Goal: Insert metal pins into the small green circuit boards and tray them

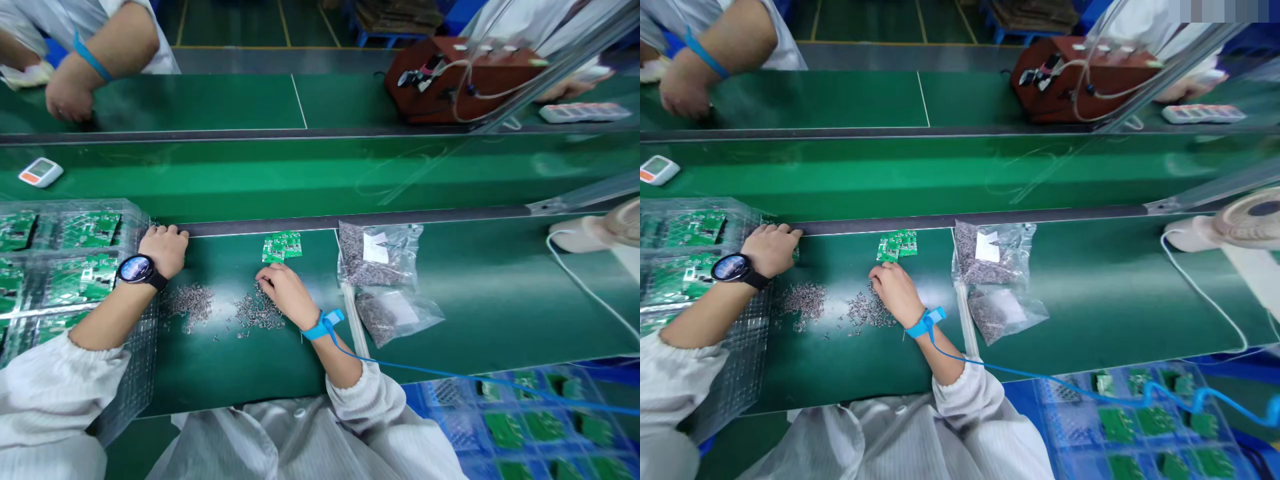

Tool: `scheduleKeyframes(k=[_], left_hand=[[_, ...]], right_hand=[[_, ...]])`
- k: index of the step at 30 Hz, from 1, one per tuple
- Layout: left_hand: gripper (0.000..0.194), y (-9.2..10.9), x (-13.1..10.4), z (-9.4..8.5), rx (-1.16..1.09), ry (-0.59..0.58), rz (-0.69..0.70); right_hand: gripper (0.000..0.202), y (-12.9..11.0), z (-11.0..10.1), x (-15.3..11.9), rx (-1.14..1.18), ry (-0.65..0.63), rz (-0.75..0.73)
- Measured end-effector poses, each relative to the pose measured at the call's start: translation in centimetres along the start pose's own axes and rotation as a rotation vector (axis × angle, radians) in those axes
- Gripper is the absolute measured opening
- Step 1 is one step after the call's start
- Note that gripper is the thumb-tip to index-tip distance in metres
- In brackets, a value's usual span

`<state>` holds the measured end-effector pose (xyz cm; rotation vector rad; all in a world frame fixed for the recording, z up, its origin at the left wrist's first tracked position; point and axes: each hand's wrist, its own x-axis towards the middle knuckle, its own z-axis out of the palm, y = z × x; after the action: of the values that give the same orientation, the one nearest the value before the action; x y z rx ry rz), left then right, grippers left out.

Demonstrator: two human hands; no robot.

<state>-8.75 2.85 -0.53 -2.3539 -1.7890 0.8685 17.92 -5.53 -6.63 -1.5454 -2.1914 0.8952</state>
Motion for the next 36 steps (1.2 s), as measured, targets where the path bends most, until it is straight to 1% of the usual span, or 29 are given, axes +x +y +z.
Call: scheduleKeyframes(k=[2,4,6,8,10,12,14,15,17,19,21,25,27,29,30,33,36], left_hand=[[0.050,0.4,-0.4,-0.5,-0.010,0.015,0.005],[0.052,0.8,-0.6,-0.9,-0.031,0.055,0.022],[0.055,1.4,-0.7,-1.0,-0.085,0.108,0.068],[0.062,2.2,-0.5,-0.8,-0.202,0.159,0.153],[0.071,3.2,-0.4,-0.3,-0.403,0.154,0.245],[0.078,4.3,-0.4,0.2,-0.628,0.079,0.325],[0.081,5.3,-0.5,0.6,-0.785,0.009,0.377],[0.082,5.6,-0.6,0.7,-0.829,-0.001,0.395],[0.085,6.0,-0.6,0.7,-0.884,0.027,0.424],[0.082,6.1,-0.5,0.5,-0.926,0.088,0.460],[0.073,6.1,-0.4,0.1,-0.963,0.139,0.483],[0.064,6.1,-0.4,-0.7,-1.072,0.157,0.403],[0.051,6.3,-0.5,-0.9,-1.092,0.170,0.385],[0.034,6.5,-0.5,-1.1,-1.064,0.205,0.410],[0.029,6.6,-0.6,-1.2,-1.047,0.227,0.425],[0.030,6.9,-0.8,-1.6,-1.045,0.272,0.468],[0.032,7.1,-1.1,-2.1,-1.068,0.235,0.477]], right_hand=[[0.017,0.1,-0.4,0.2,0.009,-0.037,0.001],[0.015,0.1,-0.7,0.5,-0.001,-0.075,0.005],[0.016,0.1,-1.0,0.7,-0.042,-0.101,0.005],[0.017,0.1,-1.1,0.9,-0.080,-0.101,-0.001],[0.016,0.2,-1.0,1.2,-0.065,-0.076,-0.013],[0.015,0.2,-0.8,1.3,0.031,-0.034,-0.016],[0.015,0.3,-0.6,1.4,0.198,0.014,-0.010],[0.014,0.3,-0.6,1.4,0.295,0.039,-0.005],[0.010,0.4,-0.3,1.2,0.475,0.095,0.006],[0.007,0.6,0.1,1.1,0.614,0.151,0.030],[0.007,0.8,0.5,1.1,0.710,0.202,0.064],[0.010,1.1,1.1,1.2,0.838,0.291,0.124],[0.011,1.2,1.0,1.3,0.906,0.306,0.123],[0.012,1.1,0.9,1.3,0.970,0.302,0.107],[0.012,1.1,0.9,1.4,0.995,0.298,0.100],[0.012,1.0,1.1,1.4,1.047,0.294,0.091],[0.012,1.0,1.6,1.5,1.085,0.302,0.098]])
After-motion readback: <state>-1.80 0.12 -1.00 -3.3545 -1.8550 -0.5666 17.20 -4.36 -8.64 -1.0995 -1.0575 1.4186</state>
